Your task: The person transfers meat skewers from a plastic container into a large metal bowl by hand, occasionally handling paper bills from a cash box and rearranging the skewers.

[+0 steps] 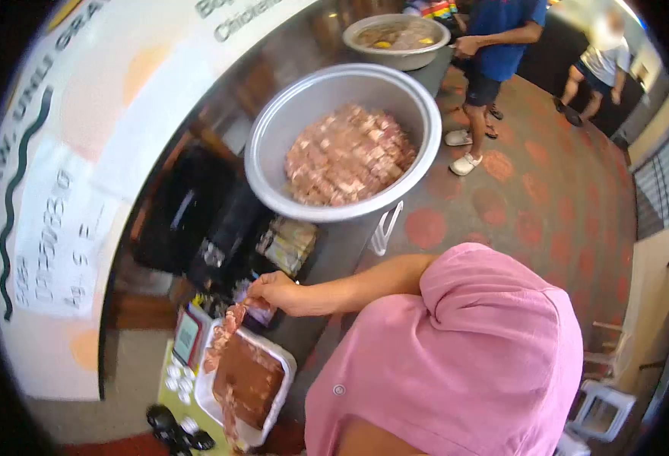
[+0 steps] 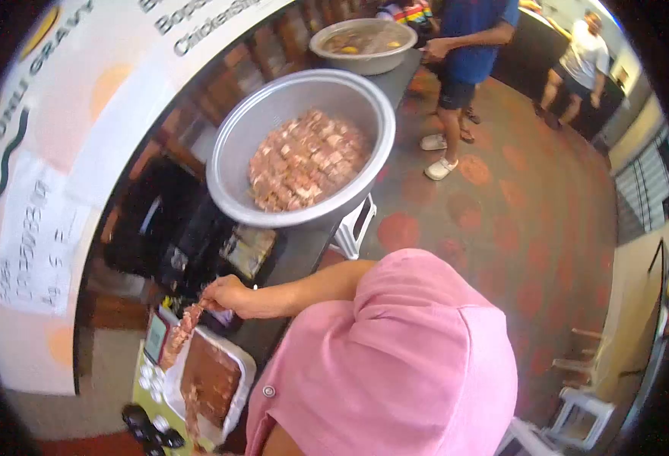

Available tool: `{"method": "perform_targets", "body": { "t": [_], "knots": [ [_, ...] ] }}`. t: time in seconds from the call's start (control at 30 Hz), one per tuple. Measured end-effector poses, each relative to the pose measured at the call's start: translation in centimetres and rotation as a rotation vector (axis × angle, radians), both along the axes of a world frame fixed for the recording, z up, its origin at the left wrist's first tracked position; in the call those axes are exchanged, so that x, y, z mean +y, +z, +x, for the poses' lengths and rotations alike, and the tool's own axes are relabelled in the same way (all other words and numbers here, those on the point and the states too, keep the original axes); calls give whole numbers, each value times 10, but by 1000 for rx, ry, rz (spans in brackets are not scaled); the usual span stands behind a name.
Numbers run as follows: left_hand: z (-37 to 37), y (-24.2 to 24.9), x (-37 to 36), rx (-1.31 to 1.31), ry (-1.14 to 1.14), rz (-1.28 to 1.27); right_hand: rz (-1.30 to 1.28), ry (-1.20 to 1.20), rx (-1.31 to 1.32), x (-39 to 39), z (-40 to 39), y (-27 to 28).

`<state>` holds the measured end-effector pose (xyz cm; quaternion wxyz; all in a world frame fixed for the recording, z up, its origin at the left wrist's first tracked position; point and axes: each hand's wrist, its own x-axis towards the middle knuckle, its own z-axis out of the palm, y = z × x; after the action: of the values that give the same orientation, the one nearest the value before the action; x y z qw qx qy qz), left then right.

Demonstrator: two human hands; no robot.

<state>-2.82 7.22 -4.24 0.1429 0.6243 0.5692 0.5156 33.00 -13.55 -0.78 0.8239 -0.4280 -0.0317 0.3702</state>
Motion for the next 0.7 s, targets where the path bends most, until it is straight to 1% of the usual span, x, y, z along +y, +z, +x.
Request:
{"method": "perform_targets", "body": {
  "t": [0.03,0.07,0.1,0.13,0.17,0.2,0.23,0.27,0.3,0.33,0.37,0.4,0.43,0.47,0.5,0.53,0.57,0.6,0.63,0.67,0.7],
  "knots": [
    [7,5,4,-72,-27,-11,65,27,180,-15,9,10],
    [18,14,9,-143,-83,-28,188,1,231,-27,20,12],
    [29,21,8,-228,-124,-31,305,-34,219,-47,31,20],
    [42,31,12,-310,-196,-44,360,-47,164,-68,44,27],
    [59,41,15,-402,-285,-57,491,-118,120,-89,58,36],
    [77,48,18,-488,-372,-73,498,-166,73,-123,66,61],
    [97,56,22,-570,-467,-107,459,-283,-8,-151,77,76],
    [119,62,23,-636,-573,-134,400,-368,-52,-181,91,79],
    [154,70,19,-703,-681,-159,446,-419,-188,-208,109,76],
    [191,78,13,-742,-800,-188,418,-527,-222,-233,124,75],
    [220,81,8,-764,-916,-207,288,-660,-291,-260,131,82],
    [265,106,-24,-636,-910,-227,171,-737,-334,-287,143,80],
    [308,117,-44,-610,-1078,-177,135,-793,-414,-307,156,81],
    [347,122,-56,-369,-1170,8,3,-897,-542,-322,170,82],
    [384,154,-105,-448,-1251,-58,-89,-969,-626,-333,182,86],
    [415,168,-129,-291,-1331,79,-154,-966,-708,-342,192,91],
    [446,175,-153,-299,-1389,-2,-217,-963,-793,-348,204,97],
    [480,174,-164,-273,-1495,-4,-218,-945,-800,-351,217,99],
    [503,178,-188,-279,-1568,-20,-298,-940,-883,-353,230,98],
    [534,170,-200,-179,-1566,19,-378,-932,-966,-353,242,95],
    [560,161,-214,-220,-1633,147,-378,-915,-969,-352,254,89]
  ]
}}
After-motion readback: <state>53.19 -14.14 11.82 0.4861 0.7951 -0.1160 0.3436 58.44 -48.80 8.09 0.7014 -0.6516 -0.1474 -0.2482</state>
